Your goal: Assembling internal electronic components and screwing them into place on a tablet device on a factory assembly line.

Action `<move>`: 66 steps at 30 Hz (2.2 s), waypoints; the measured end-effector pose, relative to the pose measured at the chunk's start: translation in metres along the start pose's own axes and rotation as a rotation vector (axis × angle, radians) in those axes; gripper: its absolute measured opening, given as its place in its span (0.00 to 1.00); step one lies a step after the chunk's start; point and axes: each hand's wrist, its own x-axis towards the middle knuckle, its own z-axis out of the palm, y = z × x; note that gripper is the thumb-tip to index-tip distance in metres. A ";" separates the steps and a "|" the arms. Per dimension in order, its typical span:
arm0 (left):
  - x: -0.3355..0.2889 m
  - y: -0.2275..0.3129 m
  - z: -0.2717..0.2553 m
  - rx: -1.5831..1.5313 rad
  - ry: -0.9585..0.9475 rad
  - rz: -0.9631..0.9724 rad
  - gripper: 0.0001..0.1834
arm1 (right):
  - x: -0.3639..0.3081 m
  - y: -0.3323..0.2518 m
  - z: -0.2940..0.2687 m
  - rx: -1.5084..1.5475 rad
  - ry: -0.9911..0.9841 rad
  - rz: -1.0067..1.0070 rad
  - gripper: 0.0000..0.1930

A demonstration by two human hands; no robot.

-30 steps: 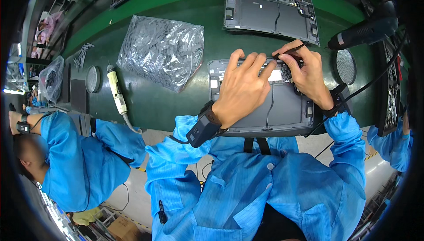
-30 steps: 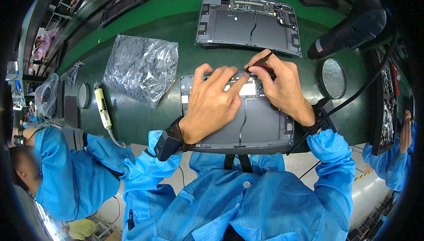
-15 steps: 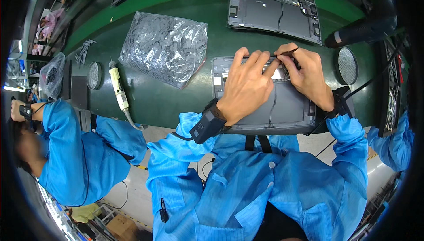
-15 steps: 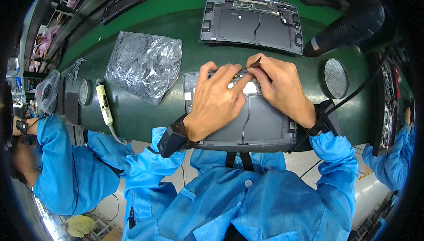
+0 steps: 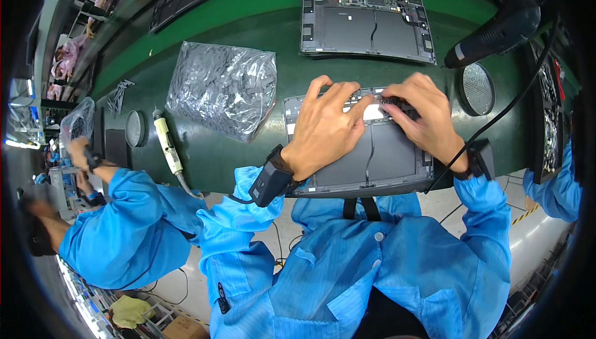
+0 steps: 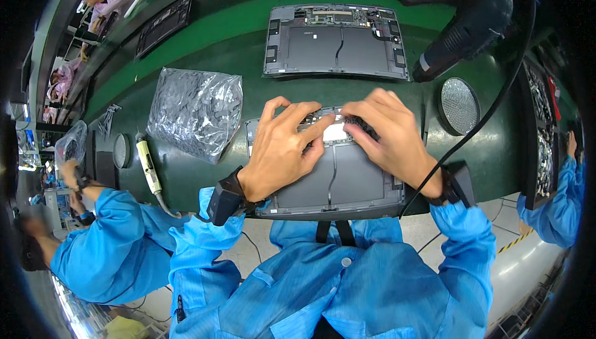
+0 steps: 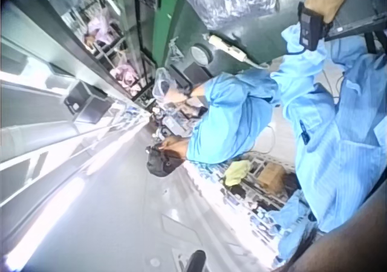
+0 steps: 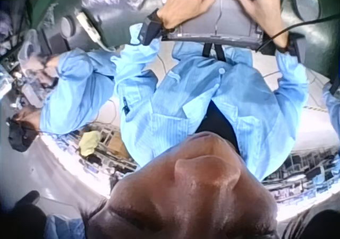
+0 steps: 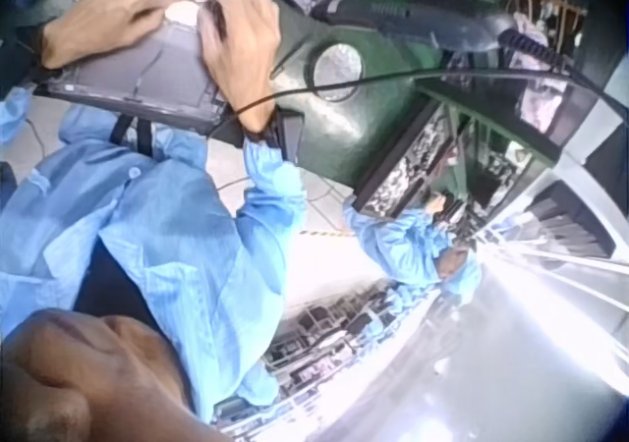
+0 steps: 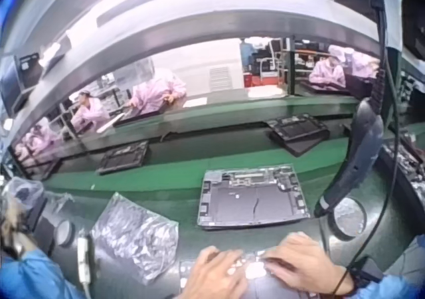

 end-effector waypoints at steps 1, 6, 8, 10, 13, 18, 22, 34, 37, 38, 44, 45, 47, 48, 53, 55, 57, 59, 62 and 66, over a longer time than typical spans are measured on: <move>-0.001 0.000 0.001 -0.009 0.007 -0.004 0.21 | 0.004 0.005 0.007 0.009 -0.057 -0.011 0.14; 0.000 -0.002 0.001 -0.043 0.013 -0.010 0.22 | 0.009 0.016 0.016 -0.041 -0.085 -0.082 0.12; 0.000 -0.002 -0.001 -0.046 0.013 -0.011 0.21 | 0.009 0.014 0.017 -0.104 -0.051 -0.114 0.10; -0.001 -0.004 -0.001 -0.052 0.014 -0.011 0.21 | 0.011 0.013 0.017 -0.120 -0.052 -0.103 0.10; 0.001 -0.007 -0.003 -0.059 0.013 0.003 0.20 | 0.015 0.010 0.016 -0.156 -0.066 -0.082 0.09; 0.003 -0.010 -0.003 -0.068 -0.008 0.010 0.20 | 0.020 0.009 0.015 -0.169 -0.106 -0.102 0.09; 0.007 -0.009 -0.006 -0.046 -0.020 0.043 0.19 | 0.025 0.006 0.014 -0.240 -0.143 -0.121 0.08; 0.014 -0.015 -0.001 -0.030 -0.080 0.098 0.19 | 0.017 0.007 0.017 -0.281 -0.117 -0.091 0.09; 0.015 -0.016 0.001 -0.048 -0.053 0.102 0.19 | 0.011 0.010 0.014 -0.223 -0.087 -0.080 0.10; 0.014 -0.015 0.002 -0.044 -0.039 0.105 0.19 | 0.010 0.010 0.013 -0.215 -0.083 -0.089 0.11; 0.012 -0.016 0.003 -0.058 -0.012 0.108 0.20 | 0.007 0.009 0.013 -0.275 -0.084 -0.166 0.12; 0.013 -0.017 0.003 -0.057 -0.013 0.109 0.20 | 0.007 0.009 0.013 -0.275 -0.082 -0.165 0.12; 0.013 -0.017 0.004 -0.066 -0.010 0.117 0.21 | 0.007 0.010 0.013 -0.313 -0.106 -0.193 0.12; 0.013 -0.017 0.004 -0.065 -0.011 0.117 0.21 | 0.008 0.009 0.013 -0.312 -0.105 -0.194 0.12; 0.012 -0.018 0.005 -0.061 -0.002 0.128 0.21 | 0.009 0.004 0.013 -0.343 -0.131 -0.174 0.13; 0.012 -0.017 0.004 -0.069 0.000 0.129 0.21 | 0.007 0.006 0.014 -0.312 -0.122 -0.160 0.13; 0.012 -0.018 0.005 -0.077 0.001 0.128 0.21 | 0.006 0.007 0.013 -0.279 -0.113 -0.146 0.13; 0.012 -0.018 0.006 -0.070 0.013 0.126 0.22 | 0.006 0.008 0.013 -0.227 -0.115 -0.121 0.14; 0.013 -0.018 0.006 -0.066 0.014 0.128 0.22 | 0.005 0.009 0.013 -0.218 -0.115 -0.105 0.14; 0.016 -0.018 0.005 -0.056 -0.014 0.116 0.21 | 0.004 0.009 0.012 -0.217 -0.120 -0.089 0.15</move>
